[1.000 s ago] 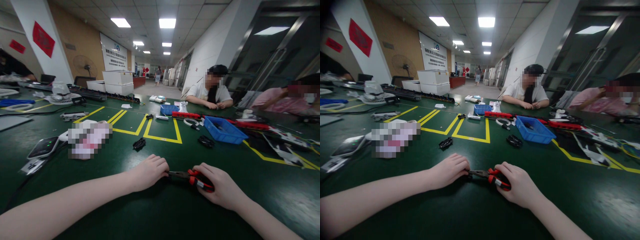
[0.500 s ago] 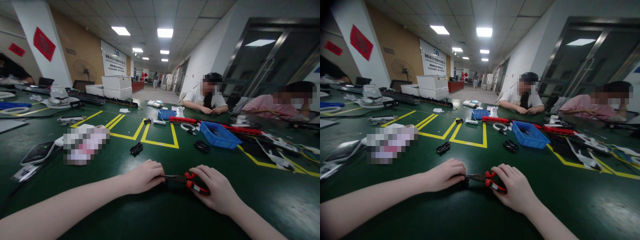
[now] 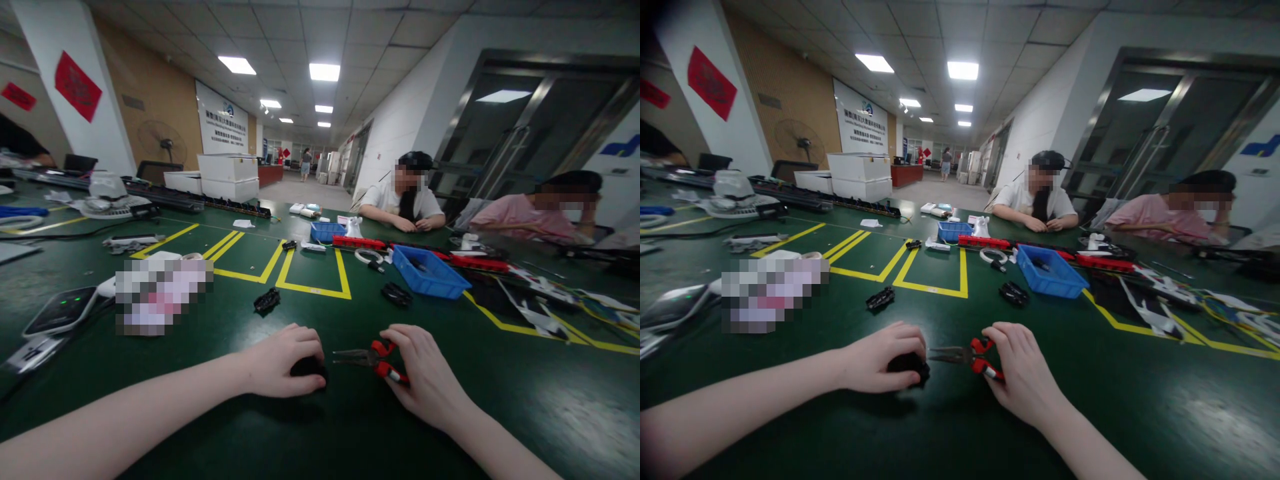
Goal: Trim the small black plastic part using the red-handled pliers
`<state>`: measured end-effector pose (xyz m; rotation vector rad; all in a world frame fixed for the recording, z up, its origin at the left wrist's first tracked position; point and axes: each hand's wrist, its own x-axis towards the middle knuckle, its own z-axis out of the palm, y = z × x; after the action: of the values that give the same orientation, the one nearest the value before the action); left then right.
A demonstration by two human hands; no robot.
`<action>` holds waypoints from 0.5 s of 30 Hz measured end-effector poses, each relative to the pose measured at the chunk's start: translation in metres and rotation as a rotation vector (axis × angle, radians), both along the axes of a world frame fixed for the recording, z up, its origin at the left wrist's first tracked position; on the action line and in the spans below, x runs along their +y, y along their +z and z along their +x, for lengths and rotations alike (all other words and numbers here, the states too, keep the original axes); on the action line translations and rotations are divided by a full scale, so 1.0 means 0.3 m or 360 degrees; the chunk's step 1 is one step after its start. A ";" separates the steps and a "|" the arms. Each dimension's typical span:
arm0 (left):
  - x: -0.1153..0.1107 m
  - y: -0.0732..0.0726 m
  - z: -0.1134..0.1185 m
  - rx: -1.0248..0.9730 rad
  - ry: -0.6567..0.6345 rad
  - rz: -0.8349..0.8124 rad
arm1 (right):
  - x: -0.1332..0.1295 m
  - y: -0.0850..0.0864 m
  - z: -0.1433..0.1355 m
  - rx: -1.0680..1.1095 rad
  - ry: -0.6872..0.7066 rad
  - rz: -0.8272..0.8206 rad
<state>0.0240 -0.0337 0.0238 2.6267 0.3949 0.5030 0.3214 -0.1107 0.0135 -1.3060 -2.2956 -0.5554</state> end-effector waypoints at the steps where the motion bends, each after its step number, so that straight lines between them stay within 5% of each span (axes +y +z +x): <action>1: -0.002 0.002 -0.001 0.0001 0.0000 0.0000 | 0.001 -0.004 0.002 0.0006 -0.0016 0.0006; 15: 0.013 -0.021 0.005 0.0013 0.0012 0.0104 | 0.000 0.020 -0.018 -0.0159 0.0223 0.0095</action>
<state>0.0255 -0.0296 0.0175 2.6920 0.3978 0.5158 0.3159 -0.1106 0.0196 -1.1024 -2.4089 -0.6492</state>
